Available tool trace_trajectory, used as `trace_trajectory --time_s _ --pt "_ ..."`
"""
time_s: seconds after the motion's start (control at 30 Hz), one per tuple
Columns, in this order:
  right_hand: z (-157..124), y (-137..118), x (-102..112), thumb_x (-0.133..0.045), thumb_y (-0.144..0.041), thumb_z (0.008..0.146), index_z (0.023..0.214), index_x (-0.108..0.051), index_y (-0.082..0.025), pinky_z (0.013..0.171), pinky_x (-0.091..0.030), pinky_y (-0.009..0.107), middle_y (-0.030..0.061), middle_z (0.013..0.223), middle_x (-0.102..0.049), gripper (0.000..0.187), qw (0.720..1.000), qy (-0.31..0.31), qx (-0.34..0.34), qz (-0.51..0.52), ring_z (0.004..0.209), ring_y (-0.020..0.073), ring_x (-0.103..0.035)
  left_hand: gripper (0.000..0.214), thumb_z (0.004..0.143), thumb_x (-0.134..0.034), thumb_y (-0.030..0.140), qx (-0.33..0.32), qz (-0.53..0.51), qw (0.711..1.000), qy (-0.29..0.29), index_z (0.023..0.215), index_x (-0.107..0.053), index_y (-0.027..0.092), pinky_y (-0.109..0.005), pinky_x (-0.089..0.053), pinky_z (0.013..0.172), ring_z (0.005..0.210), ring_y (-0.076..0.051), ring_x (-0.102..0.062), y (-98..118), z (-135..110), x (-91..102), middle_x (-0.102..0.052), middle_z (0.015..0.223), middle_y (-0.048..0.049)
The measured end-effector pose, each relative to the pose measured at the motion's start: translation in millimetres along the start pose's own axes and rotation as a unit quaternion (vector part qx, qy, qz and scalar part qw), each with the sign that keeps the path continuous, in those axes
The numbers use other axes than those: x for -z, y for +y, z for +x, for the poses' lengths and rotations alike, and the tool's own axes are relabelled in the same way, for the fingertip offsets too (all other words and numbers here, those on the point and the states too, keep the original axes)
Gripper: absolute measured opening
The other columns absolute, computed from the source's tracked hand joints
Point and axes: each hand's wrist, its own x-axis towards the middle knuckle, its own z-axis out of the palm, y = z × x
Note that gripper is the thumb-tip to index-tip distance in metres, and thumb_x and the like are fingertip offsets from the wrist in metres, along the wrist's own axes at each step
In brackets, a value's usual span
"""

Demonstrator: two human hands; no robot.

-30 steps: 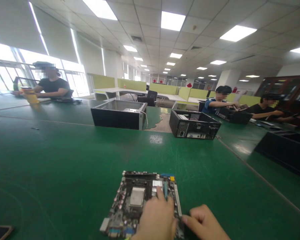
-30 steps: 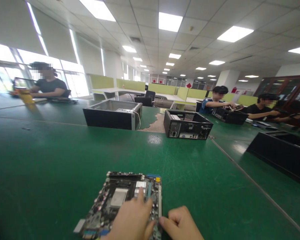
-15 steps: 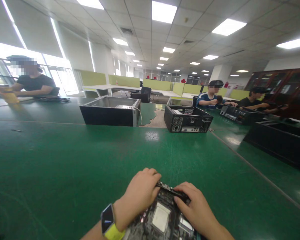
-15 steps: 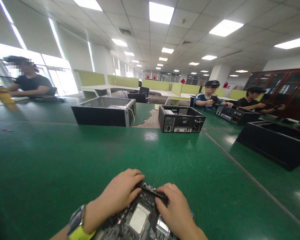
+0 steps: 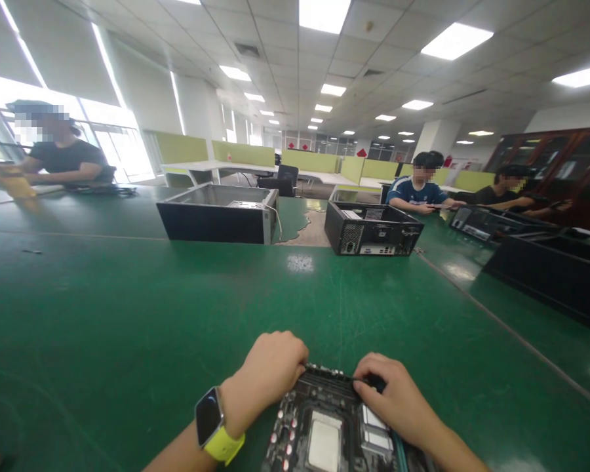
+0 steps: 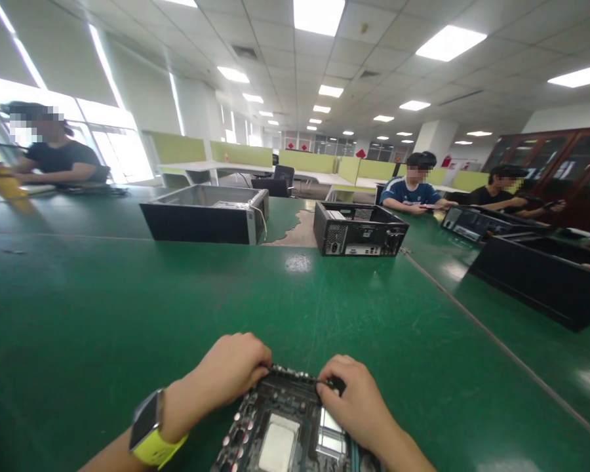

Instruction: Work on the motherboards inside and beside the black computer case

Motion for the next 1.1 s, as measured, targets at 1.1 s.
trace_trajectory --time_s 1.1 --pt "13 66 28 -0.048 -0.064 0.078 0.048 -0.033 -0.022 0.048 -0.030 0.025 -0.0048 0.046 -0.031 0.054 0.955 0.227 -0.166 0.098 0.047 0.0109 -0.033 0.040 0.080 -0.057 0.053 -0.278 -0.051 0.956 0.081 0.114 -0.059 0.033 -0.043 -0.048 0.087 0.115 -0.031 -0.049 94 -23 -34.4 -0.057 0.121 -0.0076"
